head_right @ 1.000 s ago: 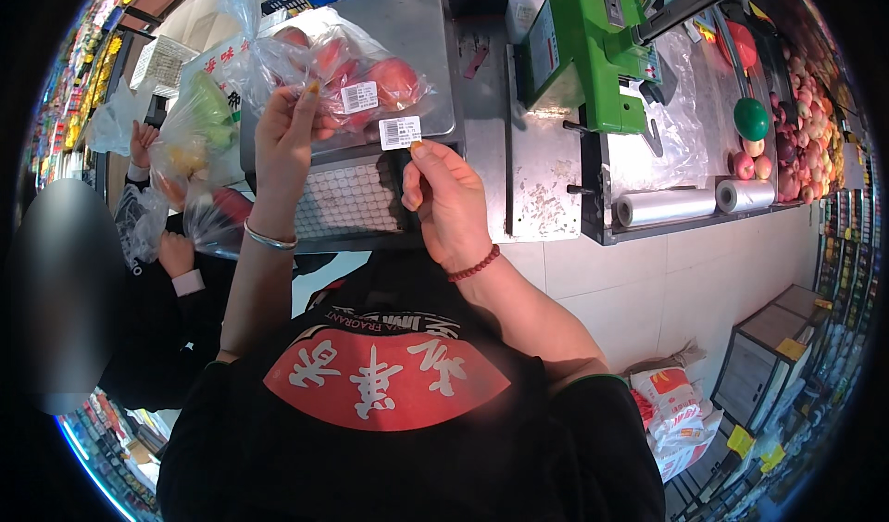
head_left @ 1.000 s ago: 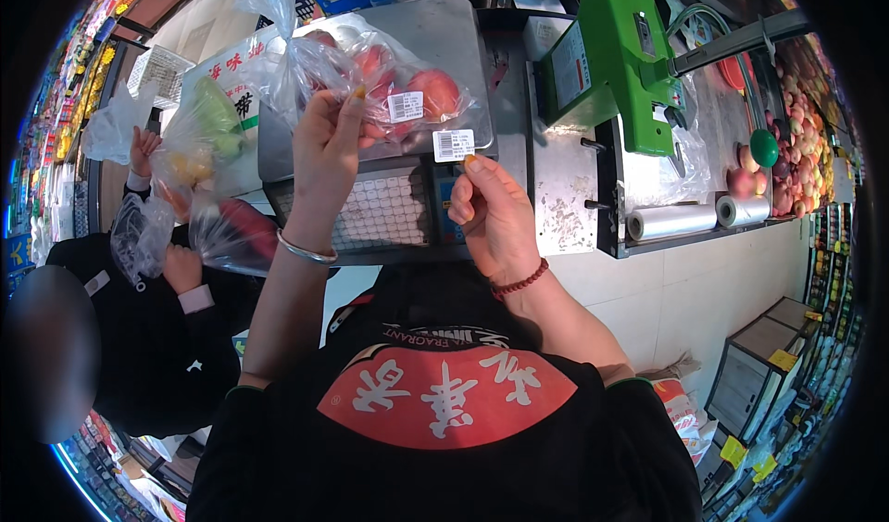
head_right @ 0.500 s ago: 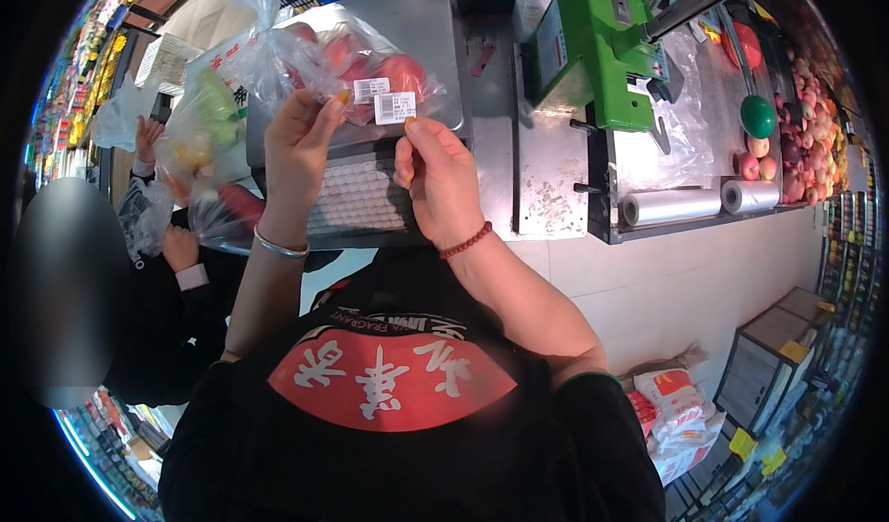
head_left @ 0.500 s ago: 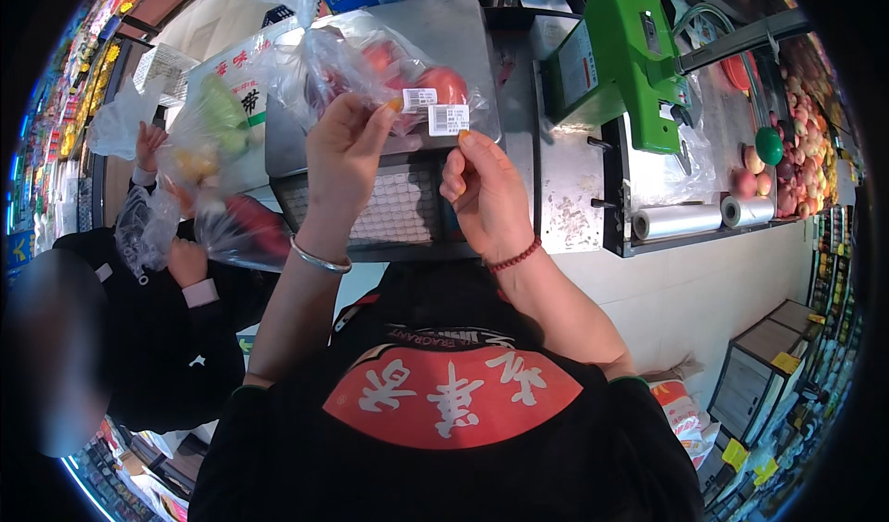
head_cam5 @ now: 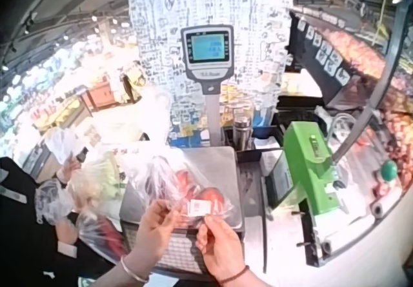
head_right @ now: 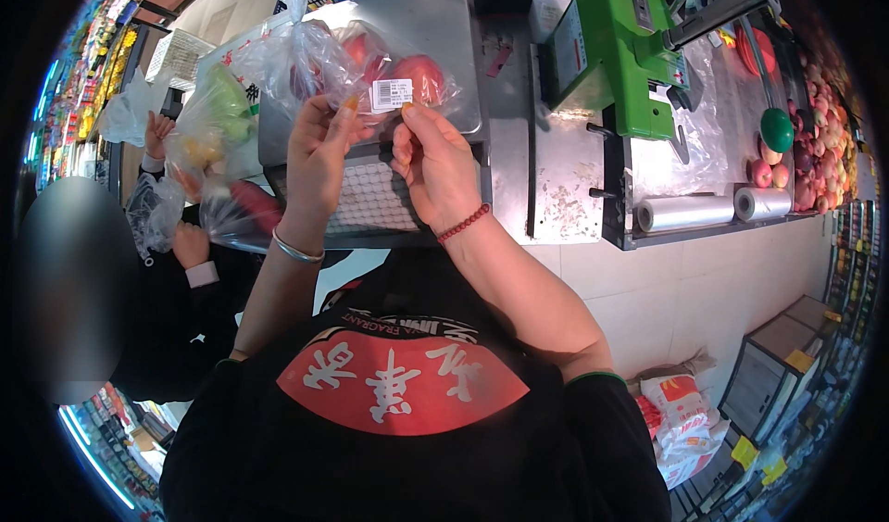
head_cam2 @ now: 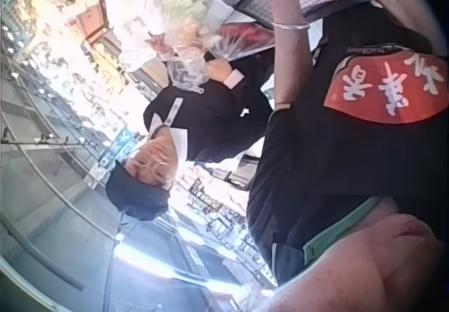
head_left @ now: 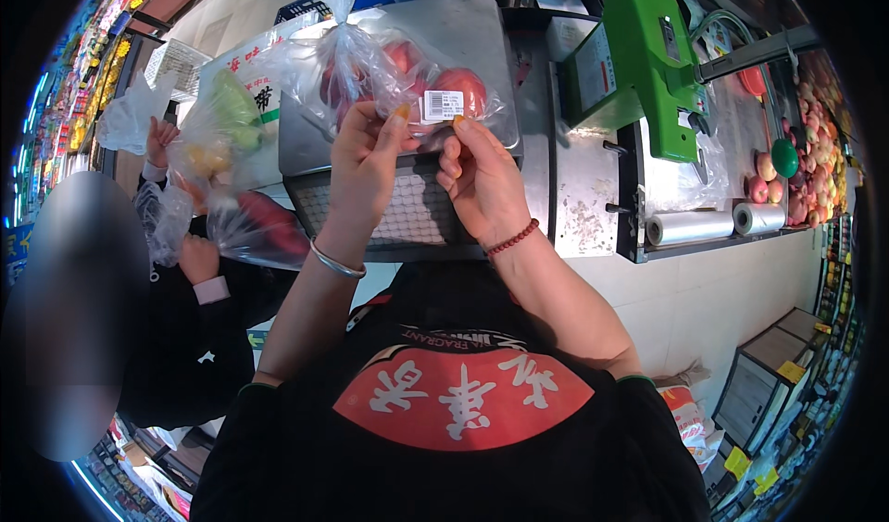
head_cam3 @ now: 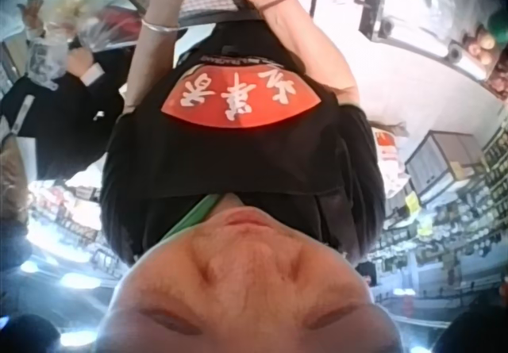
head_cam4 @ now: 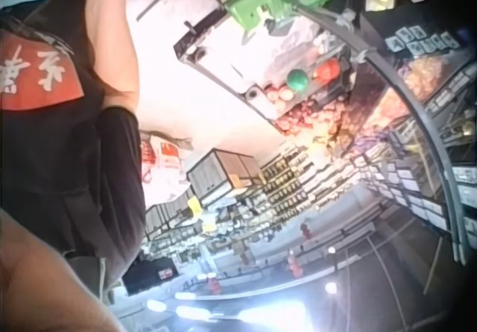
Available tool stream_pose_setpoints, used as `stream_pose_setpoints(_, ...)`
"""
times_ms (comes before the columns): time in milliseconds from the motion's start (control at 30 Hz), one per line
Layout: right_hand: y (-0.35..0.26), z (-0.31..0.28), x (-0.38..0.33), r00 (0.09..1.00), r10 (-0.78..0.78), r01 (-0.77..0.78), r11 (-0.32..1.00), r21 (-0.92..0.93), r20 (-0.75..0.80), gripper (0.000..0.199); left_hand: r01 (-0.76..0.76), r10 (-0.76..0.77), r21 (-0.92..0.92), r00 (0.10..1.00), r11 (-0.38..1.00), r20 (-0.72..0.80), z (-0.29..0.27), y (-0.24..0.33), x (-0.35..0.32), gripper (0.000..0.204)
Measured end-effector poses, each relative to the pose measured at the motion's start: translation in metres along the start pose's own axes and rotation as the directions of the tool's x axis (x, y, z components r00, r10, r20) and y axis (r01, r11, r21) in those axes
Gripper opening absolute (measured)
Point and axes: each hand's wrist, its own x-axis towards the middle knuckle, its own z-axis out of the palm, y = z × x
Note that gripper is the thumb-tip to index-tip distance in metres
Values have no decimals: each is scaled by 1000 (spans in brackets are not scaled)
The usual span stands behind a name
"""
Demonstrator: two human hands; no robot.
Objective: The person selects bananas and other produce, places them in plastic bags, and weighs each bag on a digital scale. They then use a bag sealer to close the bags and apply price labels to the sealed produce.
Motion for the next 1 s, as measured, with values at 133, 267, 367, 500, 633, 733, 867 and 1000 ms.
stream_pose_setpoints(133,3,-2,3,998,35,-34,999,20,-54,12,-51,51,46,999,998,2,1,0,0,15)
stream_pose_setpoints(267,4,-1,2,996,47,-46,999,18,-81,11,-64,64,77,998,995,9,-1,-2,2,15)
stream_pose_setpoints(367,4,-1,3,996,37,-37,999,2,-81,10,-78,78,77,997,994,-1,0,-2,1,15)
stream_pose_setpoints(500,5,-1,6,996,30,-33,999,-30,-82,10,-62,63,69,998,996,-6,2,0,0,14)
stream_pose_setpoints(633,4,0,7,996,18,-23,998,-62,-85,9,-73,73,75,997,995,-6,0,0,1,14)
stream_pose_setpoints(733,3,2,6,995,14,-21,997,-74,-95,10,-71,72,85,997,994,-5,0,1,1,15)
stream_pose_setpoints(867,4,1,7,994,2,-11,996,-83,-109,10,-28,28,57,1000,998,-8,4,5,0,15)
stream_pose_setpoints(1000,4,2,7,994,-7,-3,996,-86,-111,10,-40,39,-38,999,998,-29,10,6,-2,19)
